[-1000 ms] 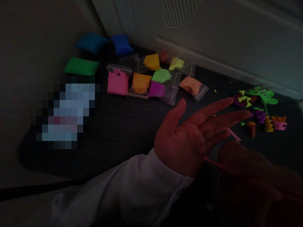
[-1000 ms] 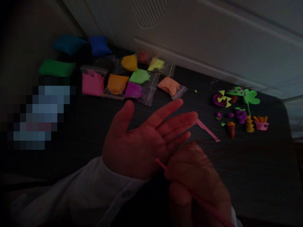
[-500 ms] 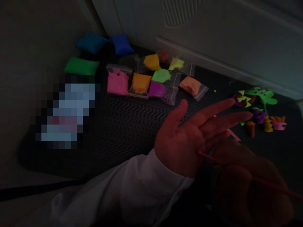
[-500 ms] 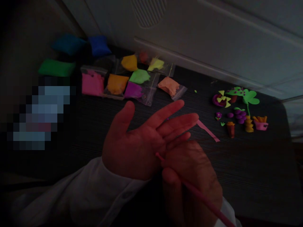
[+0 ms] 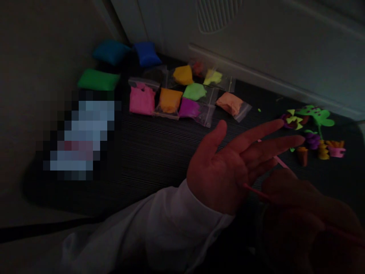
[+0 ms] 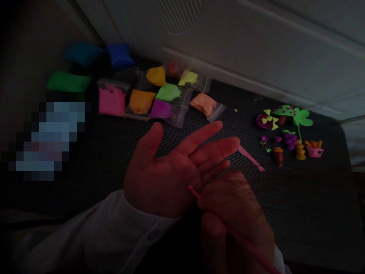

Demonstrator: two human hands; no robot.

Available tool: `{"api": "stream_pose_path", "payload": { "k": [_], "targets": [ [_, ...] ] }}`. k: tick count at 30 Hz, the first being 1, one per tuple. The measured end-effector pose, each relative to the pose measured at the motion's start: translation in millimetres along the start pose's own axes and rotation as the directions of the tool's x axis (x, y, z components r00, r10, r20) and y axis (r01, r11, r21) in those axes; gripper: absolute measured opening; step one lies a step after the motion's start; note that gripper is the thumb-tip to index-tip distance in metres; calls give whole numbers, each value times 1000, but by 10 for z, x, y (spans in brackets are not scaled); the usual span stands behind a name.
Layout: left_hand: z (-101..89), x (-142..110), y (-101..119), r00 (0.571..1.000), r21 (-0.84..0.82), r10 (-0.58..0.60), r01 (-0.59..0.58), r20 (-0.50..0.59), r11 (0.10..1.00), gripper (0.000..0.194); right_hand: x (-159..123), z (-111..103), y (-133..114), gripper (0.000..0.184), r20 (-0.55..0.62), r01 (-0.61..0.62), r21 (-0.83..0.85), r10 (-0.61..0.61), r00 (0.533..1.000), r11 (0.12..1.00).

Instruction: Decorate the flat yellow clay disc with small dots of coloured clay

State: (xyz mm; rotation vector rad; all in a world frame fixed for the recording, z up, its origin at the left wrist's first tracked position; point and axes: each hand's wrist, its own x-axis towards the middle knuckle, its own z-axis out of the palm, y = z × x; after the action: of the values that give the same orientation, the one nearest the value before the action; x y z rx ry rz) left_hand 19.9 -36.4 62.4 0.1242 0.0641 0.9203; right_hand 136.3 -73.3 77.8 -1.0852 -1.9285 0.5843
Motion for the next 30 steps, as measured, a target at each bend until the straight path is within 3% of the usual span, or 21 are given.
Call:
{"api": "stream_pose_path", "payload": {
  "k": [2, 5, 7, 12, 16, 23, 26, 30],
  "targets": [
    [13, 4, -8, 1000, -8, -2, 2, -11, 1000, 67, 5, 6, 5, 13, -42, -47, 54, 49, 998, 997],
    [32, 7, -20, 999, -2, -13, 13, -31, 1000, 67, 13, 2, 21, 24, 51, -105, 58, 102, 993, 993],
    [38, 5, -21, 999, -2, -26, 26, -35, 1000, 67, 6, -2, 38, 25, 81, -108, 25, 106, 991, 994],
    [37, -2, -13, 999, -30, -29, 28, -25, 999, 67, -25, 7, 63, 16, -5, -81, 32, 82, 997, 996],
    [24, 1, -6, 1000, -38, -29, 29, -2, 999, 67, -22, -8, 54, 23, 70, -109, 50, 106, 992, 993],
    [12, -7, 1, 1000, -28, -10, 9, -26, 1000, 65, 15, 12, 24, 9, -134, -91, 185, 117, 984, 978],
    [15, -8, -1, 1000, -33, -9, 8, -27, 999, 65, 35, 19, 31, 17, -107, -104, 135, 119, 987, 985],
    [22, -4, -3, 1000, -59, -1, 0, -23, 998, 64, -14, -2, 48, 18, 19, -114, 66, 113, 993, 991]
  ]
}}
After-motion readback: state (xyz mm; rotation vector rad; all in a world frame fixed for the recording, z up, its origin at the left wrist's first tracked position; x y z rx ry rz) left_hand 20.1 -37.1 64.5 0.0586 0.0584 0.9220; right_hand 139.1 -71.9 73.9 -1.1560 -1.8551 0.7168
